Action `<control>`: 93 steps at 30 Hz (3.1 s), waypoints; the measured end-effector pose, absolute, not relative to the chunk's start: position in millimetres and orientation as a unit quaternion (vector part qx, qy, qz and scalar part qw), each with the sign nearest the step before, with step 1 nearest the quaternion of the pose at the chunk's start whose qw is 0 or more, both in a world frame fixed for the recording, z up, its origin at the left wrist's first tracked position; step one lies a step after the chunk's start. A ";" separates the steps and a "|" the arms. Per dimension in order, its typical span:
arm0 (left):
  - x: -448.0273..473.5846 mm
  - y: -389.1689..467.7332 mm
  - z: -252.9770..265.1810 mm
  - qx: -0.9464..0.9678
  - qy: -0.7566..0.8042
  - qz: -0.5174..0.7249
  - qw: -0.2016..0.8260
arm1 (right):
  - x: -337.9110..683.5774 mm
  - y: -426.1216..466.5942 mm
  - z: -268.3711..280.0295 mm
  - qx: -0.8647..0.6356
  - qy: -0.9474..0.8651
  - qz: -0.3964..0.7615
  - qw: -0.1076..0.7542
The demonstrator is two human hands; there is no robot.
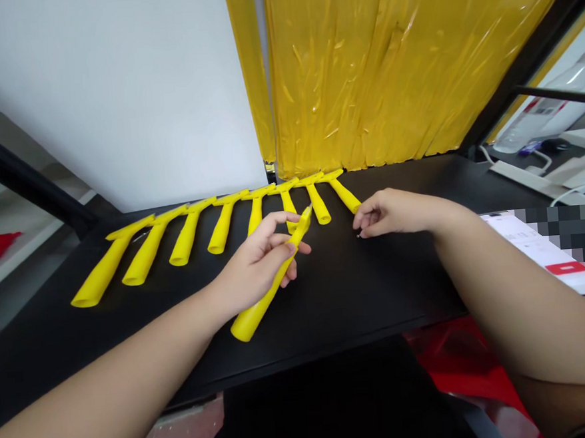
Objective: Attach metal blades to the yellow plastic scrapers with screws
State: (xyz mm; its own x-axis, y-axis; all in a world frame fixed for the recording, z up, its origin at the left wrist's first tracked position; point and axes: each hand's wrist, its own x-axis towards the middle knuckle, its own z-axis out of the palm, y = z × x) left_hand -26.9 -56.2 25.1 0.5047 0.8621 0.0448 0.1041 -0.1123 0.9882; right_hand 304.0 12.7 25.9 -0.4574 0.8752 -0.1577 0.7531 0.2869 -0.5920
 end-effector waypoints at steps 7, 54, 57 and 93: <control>-23.9 -49.6 31.2 0.508 0.351 0.328 0.715 | 286.5 8.8 24.0 -0.489 -0.830 0.259 0.069; -15.5 -52.7 17.7 0.551 0.362 0.257 0.707 | 209.7 -15.9 8.2 -0.333 -0.603 0.641 0.339; -16.6 -51.7 18.0 0.551 0.366 0.259 0.703 | 210.0 -16.2 8.8 -0.327 -0.612 0.632 0.345; -31.5 -36.9 17.8 0.511 0.375 0.207 0.746 | 397.2 41.9 19.2 -0.713 -0.647 0.241 0.125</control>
